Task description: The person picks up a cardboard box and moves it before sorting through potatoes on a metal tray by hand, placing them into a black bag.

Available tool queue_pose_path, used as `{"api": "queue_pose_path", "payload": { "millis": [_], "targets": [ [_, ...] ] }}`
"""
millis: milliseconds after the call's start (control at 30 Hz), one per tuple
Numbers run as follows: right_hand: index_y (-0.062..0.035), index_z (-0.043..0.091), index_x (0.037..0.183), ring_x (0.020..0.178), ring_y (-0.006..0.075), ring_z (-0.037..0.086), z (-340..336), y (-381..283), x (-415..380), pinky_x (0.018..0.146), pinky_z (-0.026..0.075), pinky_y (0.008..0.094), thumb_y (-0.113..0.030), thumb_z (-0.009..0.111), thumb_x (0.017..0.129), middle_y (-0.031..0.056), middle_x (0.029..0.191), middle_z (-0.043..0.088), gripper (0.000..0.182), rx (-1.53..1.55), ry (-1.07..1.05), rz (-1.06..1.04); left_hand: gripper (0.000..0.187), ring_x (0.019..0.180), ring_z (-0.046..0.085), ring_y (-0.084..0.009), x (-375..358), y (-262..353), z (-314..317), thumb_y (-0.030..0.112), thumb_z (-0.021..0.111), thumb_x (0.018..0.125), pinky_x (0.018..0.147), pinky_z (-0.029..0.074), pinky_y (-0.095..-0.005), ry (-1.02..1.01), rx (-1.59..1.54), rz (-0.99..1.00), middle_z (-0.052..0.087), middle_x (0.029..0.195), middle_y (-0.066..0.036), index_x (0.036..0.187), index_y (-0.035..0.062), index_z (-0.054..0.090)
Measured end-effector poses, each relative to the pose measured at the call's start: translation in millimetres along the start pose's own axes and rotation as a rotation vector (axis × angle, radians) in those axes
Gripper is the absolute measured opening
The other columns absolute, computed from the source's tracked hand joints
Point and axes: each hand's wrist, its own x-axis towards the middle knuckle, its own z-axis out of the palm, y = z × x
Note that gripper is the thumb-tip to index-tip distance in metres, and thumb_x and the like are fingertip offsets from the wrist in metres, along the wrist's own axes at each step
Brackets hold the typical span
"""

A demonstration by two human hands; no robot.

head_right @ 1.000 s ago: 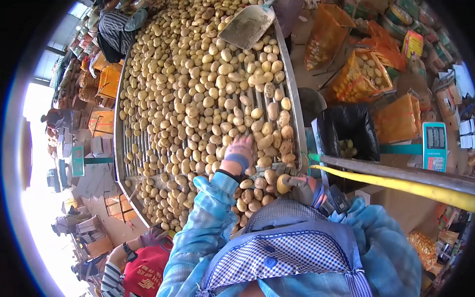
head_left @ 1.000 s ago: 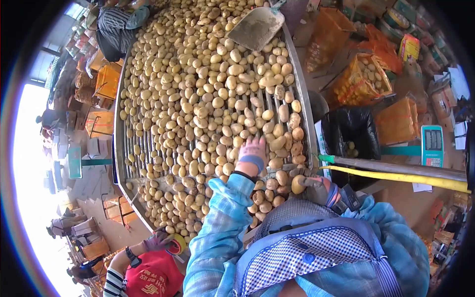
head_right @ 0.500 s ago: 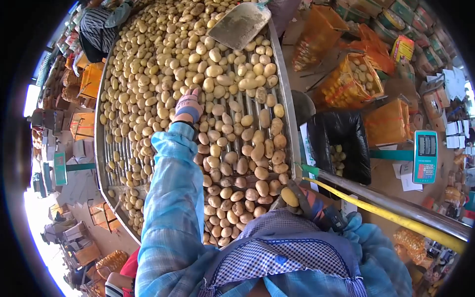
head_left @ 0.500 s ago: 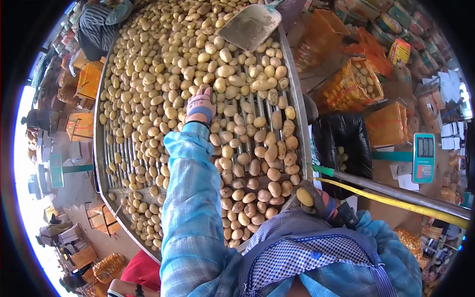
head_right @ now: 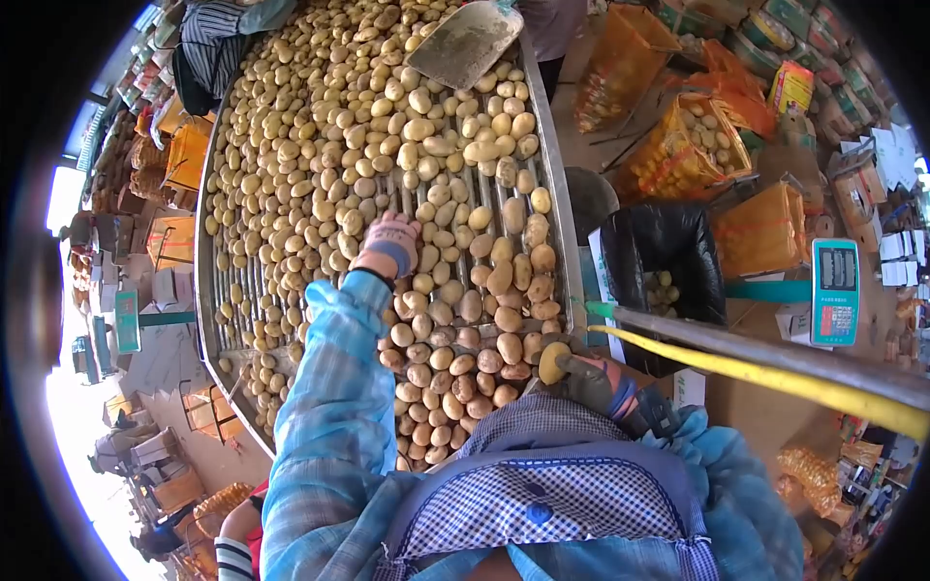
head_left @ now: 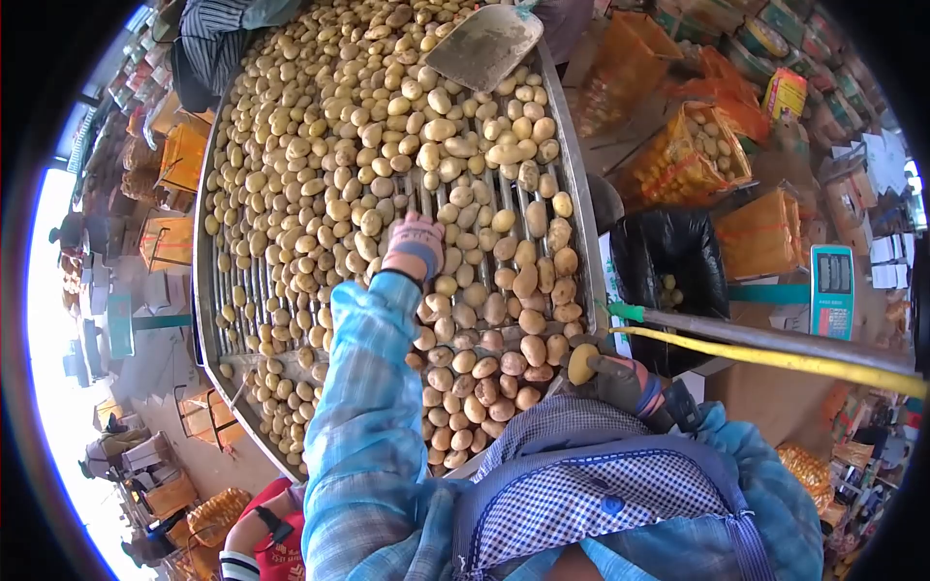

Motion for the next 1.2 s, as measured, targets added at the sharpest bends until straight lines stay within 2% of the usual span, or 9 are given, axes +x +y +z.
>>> {"api": "queue_pose_path", "payload": {
  "millis": [200,400,467,567,700,767,867,1033,1200],
  "targets": [
    [-0.0072,0.035,0.144,0.113,0.021,0.056,-26.4,2.6,-16.7,0.095,0.051,0.0326,-0.001,0.066,0.085,0.0096,0.127,0.052,0.067,-0.313,-0.015,-0.047,0.071,0.134,0.039,-0.0326,-81.7,21.9,56.8,0.039,0.072,0.077,0.111,0.033,-0.0432,0.254,-0.377,0.028,0.045,0.143,-0.014,0.137,0.0099,0.048],
    [-0.0115,0.03,0.147,0.089,0.0149,0.06,-33.2,-7.8,-42.3,0.078,0.051,0.0278,0.004,0.074,0.075,0.0082,0.11,0.057,0.086,-0.772,-0.118,-0.552,0.061,0.122,0.049,-0.0371,-186.2,55.5,101.6,0.02,0.073,0.078,0.102,0.043,-0.041,0.451,-0.778,-0.216,0.05,0.134,-0.018,0.132,0.0078,0.049],
    [-0.0123,0.031,0.145,0.083,0.0137,0.06,-38.8,-5.9,-58.0,0.071,0.05,0.0243,0.002,0.071,0.079,0.0081,0.104,0.058,0.078,-0.635,0.06,-0.58,0.062,0.121,0.05,-0.0383,-215.0,65.9,122.7,0.021,0.073,0.078,0.102,0.042,-0.0432,0.489,-0.714,-0.195,0.052,0.131,-0.019,0.133,0.0078,0.048],
    [-0.0036,0.05,0.13,0.083,0.0103,0.059,-64.5,-16.3,-71.8,0.07,0.052,0.0217,-0.005,0.066,0.087,0.0057,0.113,0.06,0.046,0.391,0.076,-0.492,0.063,0.123,0.048,-0.0379,-244.8,79.5,148.3,0.023,0.073,0.08,0.104,0.041,-0.0432,0.532,-0.683,-0.246,0.05,0.134,-0.02,0.135,0.0065,0.046],
    [-0.0077,0.065,0.103,0.093,0.0123,0.065,-109.9,-10.6,-68.7,0.073,0.057,0.0228,0.0,0.065,0.087,0.0061,0.103,0.067,0.018,0.55,0.3,-0.39,0.077,0.132,0.038,-0.0394,-261.0,110.6,175.0,0.03,0.074,0.077,0.11,0.035,-0.0444,0.395,-0.63,-0.405,0.043,0.142,-0.021,0.14,0.0048,0.039],
    [-0.0078,0.059,0.107,0.088,0.0135,0.063,-93.0,6.1,-64.7,0.071,0.056,0.022,0.003,0.063,0.087,0.0097,0.101,0.064,0.023,0.543,0.274,-0.231,0.097,0.141,0.025,-0.0411,-265.2,134.7,153.7,0.04,0.076,0.073,0.115,0.025,-0.0477,0.003,-0.712,-0.423,0.027,0.152,-0.024,0.149,0.0064,0.026],
    [-0.0055,0.045,0.133,0.092,0.015,0.062,-72.8,32.1,-52.6,0.082,0.049,0.0251,-0.008,0.06,0.092,0.0083,0.105,0.061,0.044,-0.327,-0.071,-0.081,0.118,0.146,0.001,-0.0452,-253.4,179.4,150.5,0.056,0.076,0.067,0.114,0.009,-0.0636,-0.217,-0.452,-0.467,-0.004,0.158,-0.027,0.155,0.012,0.011],
    [-0.0046,0.049,0.13,0.1,0.0145,0.062,-40.9,40.0,-16.2,0.084,0.051,0.0269,0.004,0.064,0.087,0.007,0.11,0.063,0.047,-0.548,-0.277,0.094,0.117,0.145,0.013,-0.0428,-245.8,147.6,151.9,0.062,0.079,0.06,0.115,0.008,-0.0615,-0.179,-0.47,-0.413,0.013,0.158,-0.023,0.152,0.016,0.024],
    [-0.0052,0.041,0.137,0.109,0.021,0.061,-26.6,55.3,35.5,0.093,0.051,0.0331,-0.009,0.067,0.088,0.0116,0.123,0.058,0.056,-0.929,-0.401,-0.099,0.095,0.146,0.007,-0.0442,-273.8,186.0,172.8,0.048,0.071,0.075,0.116,0.003,-0.0609,-0.044,-0.628,-0.55,0.02,0.156,-0.02,0.152,0.0157,0.025]
  ]
}}
